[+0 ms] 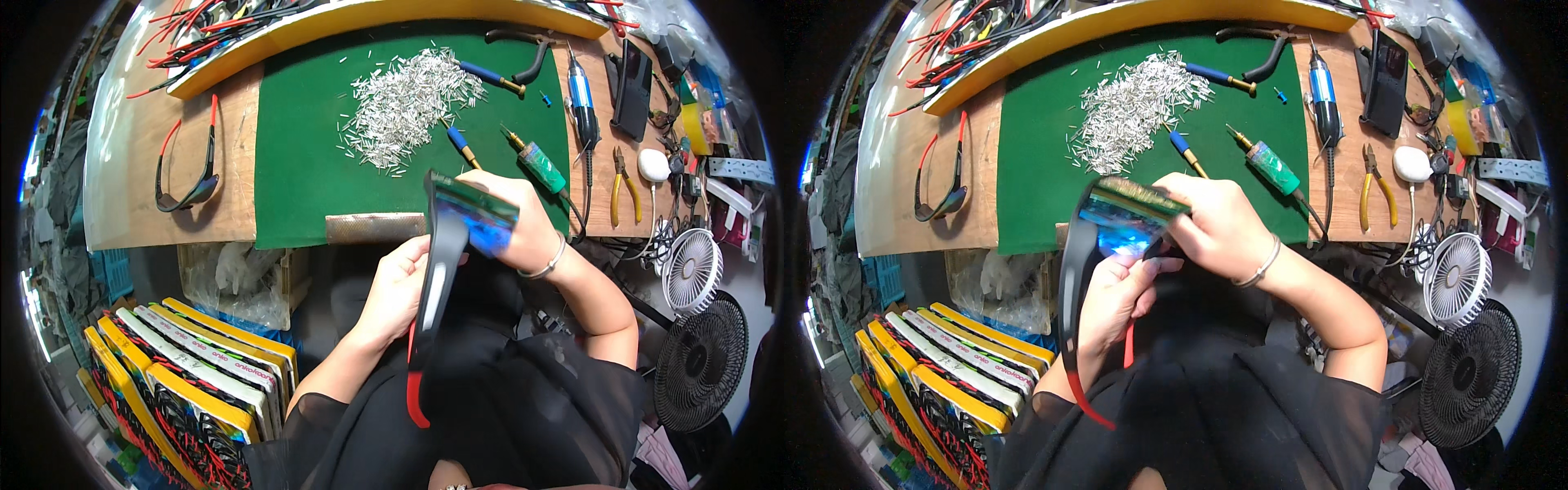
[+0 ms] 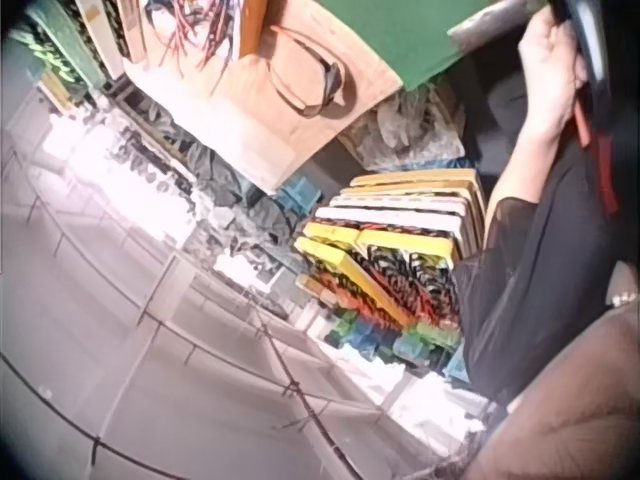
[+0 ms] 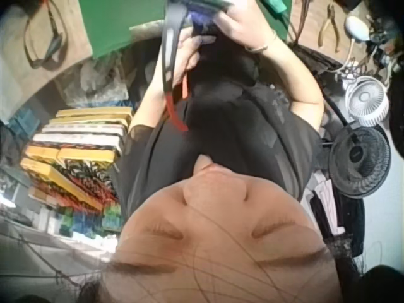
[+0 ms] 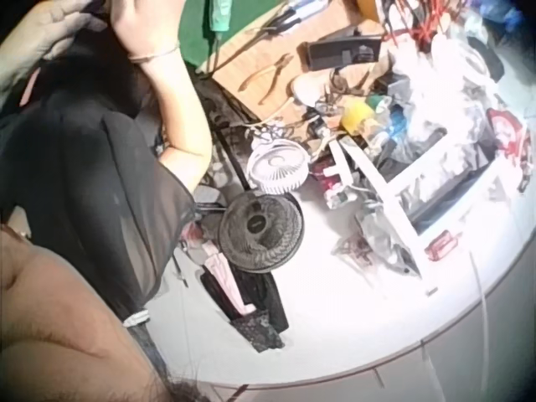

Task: The person assembles sunglasses by inserting small metal pins into the frame using a screwdriver and pliers. They repeatedly pick up frames from a tray, insert pins, and place the finished units back on the tray.

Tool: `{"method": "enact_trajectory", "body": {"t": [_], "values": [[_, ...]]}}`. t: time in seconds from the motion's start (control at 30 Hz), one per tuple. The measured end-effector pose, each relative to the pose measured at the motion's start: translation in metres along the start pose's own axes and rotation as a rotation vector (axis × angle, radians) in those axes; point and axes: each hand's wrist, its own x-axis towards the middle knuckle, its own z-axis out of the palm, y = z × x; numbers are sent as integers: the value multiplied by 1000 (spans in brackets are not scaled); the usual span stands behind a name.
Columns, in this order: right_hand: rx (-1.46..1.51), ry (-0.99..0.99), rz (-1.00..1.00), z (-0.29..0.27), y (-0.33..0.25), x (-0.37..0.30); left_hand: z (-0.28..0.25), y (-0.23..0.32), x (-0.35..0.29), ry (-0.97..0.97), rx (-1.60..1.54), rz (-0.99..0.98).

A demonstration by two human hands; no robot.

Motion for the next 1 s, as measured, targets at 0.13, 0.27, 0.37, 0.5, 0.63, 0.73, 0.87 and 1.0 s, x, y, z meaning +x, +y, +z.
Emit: {"method": "enact_trajectory", "body": {"t": [0.13,0.27,0.37,0.5,0.63,0.73,0.87,1.0], "values": [[137,-246,376,-4,4,5,-29,7,-6,-143,198,46],[435,-771,689,22,-14,5,-35,29,3,-112,270,555],[453,-754,595,29,-8,-8,-29,24,4,-73,6,410],[-106,-156,15,10,-2,-10,-36,26,-7,105,188,317],[-217,126,-293,10,-22,19,-26,13,-1,92,285,258],[-273,130,-388,20,-28,20,-31,21,0,78,257,202],[-28,134,-66,20,-21,24,-40,23,-8,-13,238,231],[-25,35,-71,28,-16,32,-62,36,-12,48,337,234]]}}
